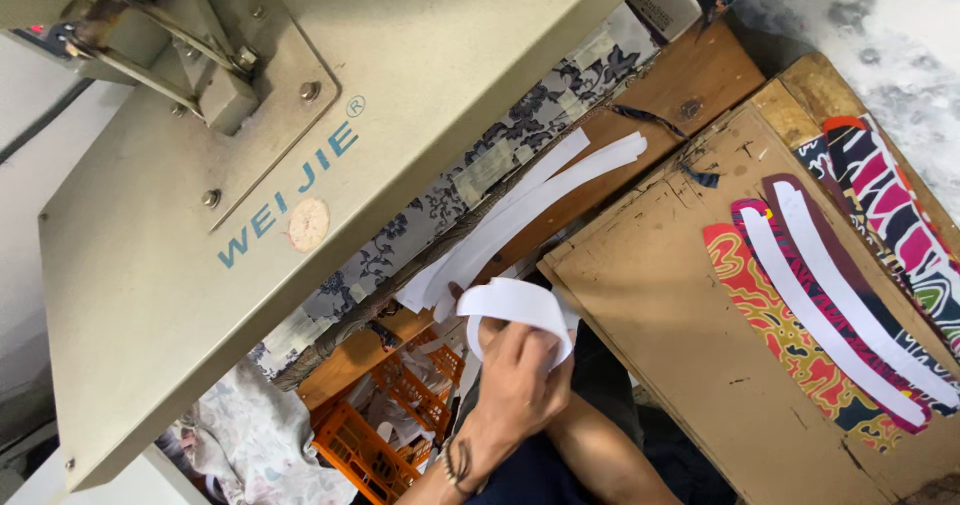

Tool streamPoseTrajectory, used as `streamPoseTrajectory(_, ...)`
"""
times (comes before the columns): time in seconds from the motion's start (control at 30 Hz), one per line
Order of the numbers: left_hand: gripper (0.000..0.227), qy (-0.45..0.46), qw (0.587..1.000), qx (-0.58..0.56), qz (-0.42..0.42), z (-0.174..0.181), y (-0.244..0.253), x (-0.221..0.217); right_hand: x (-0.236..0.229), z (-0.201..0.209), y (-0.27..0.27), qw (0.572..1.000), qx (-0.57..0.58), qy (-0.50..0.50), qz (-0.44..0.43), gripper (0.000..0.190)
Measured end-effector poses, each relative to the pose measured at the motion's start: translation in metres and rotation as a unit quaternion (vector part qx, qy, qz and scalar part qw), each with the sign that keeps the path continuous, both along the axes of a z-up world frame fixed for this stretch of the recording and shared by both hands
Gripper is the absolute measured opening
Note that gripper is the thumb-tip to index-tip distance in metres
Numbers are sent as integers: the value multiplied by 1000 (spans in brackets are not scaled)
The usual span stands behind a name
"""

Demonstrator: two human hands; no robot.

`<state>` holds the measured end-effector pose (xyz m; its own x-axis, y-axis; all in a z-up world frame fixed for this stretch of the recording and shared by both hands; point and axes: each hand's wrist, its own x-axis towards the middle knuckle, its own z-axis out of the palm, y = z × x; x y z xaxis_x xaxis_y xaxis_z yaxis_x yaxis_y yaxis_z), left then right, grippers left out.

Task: The person repeatedly picks up white curved fabric pieces and places them on top of colorful patterned fabric strips on a wooden table. The person aligns and stacks the pieces one by one, building a layered pile.

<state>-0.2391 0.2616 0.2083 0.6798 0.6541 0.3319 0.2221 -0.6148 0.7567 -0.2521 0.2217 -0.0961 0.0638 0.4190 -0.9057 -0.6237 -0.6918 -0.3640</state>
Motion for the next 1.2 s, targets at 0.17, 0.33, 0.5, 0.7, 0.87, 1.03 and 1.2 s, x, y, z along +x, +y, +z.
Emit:
streamPoseTrajectory(0.17,20,-51,991,35,120,38,19,-20,-14,-3,12,994,9,-83,69,31)
streamPoseTrajectory(0.33,13,-57,974,22,220,63,31,-19,-16,-10,29,959,14,-231,162,39)
streamPoseTrajectory(0.5,12,-95,974,1,204,90,11,-15,-14,-27,37,928,-1,-320,191,45)
streamPoseTrajectory(0.7,12,-80,971,-45,221,82,-8,-7,4,-25,37,946,23,-246,211,35)
streamPoseTrajectory(0.87,15,-112,973,-156,128,65,-8,11,57,56,-3,831,374,-409,30,32)
streamPoseTrajectory(1.03,15,-129,923,-362,5,69,-16,58,161,177,-44,908,302,-132,-259,63)
streamPoseTrajectory(1.2,20,-105,903,-413,-47,64,-36,125,206,264,-141,860,489,-98,-106,83)
